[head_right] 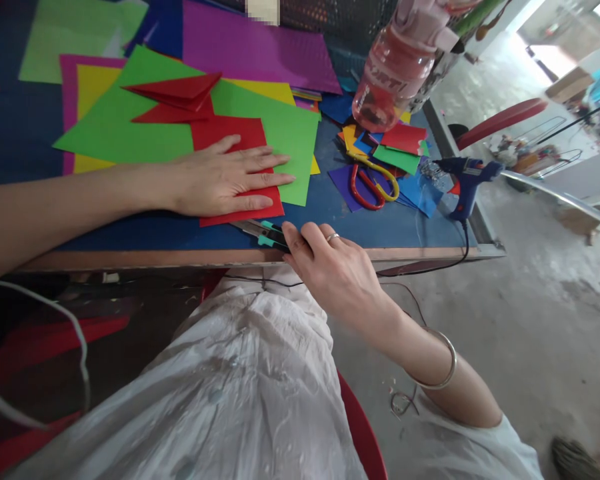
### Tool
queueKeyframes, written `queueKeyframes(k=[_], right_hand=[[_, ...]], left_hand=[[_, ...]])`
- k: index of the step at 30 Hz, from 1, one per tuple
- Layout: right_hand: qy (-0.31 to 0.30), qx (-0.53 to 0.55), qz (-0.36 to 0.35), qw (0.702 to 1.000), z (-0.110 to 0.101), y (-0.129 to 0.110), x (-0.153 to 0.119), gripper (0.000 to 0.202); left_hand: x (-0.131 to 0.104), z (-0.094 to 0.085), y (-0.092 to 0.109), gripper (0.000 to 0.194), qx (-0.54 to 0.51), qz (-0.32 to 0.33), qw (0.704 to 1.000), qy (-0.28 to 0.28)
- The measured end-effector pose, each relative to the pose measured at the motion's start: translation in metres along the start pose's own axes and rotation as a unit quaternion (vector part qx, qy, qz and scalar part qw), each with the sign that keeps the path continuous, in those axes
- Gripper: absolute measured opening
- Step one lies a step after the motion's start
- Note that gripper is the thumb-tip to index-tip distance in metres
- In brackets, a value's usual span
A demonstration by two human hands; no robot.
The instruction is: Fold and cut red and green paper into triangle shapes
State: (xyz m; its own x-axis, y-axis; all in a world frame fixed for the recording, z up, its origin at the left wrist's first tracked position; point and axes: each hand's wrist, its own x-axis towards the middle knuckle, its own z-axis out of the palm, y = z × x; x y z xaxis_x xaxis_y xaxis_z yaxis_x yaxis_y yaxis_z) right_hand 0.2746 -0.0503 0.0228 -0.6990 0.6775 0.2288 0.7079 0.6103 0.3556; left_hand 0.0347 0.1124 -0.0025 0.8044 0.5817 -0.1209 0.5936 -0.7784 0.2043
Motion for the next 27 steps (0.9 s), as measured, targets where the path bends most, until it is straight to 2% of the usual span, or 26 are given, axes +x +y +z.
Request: queueKeyframes(k=[8,15,27], right_hand=[[-0.005,0.0,-0.003,1.0,-0.001,-0.002,-0.006,0.042],[0.004,0.034,0.002,0.999,0.004,-0.005,0.002,0.041],[0.005,0.002,-0.016,1.0,0.0,-0.006,0.007,0.041]], left_hand=[[0.0,-0.001,0.002,0.074,0.011,-0.006,1.0,-0.007],[0.001,0.0,-0.001,0.076,0.011,0.001,1.0,-0.003],[-0.001,-0.002,0.003,0.072,0.011,-0.003,1.0,-0.002]])
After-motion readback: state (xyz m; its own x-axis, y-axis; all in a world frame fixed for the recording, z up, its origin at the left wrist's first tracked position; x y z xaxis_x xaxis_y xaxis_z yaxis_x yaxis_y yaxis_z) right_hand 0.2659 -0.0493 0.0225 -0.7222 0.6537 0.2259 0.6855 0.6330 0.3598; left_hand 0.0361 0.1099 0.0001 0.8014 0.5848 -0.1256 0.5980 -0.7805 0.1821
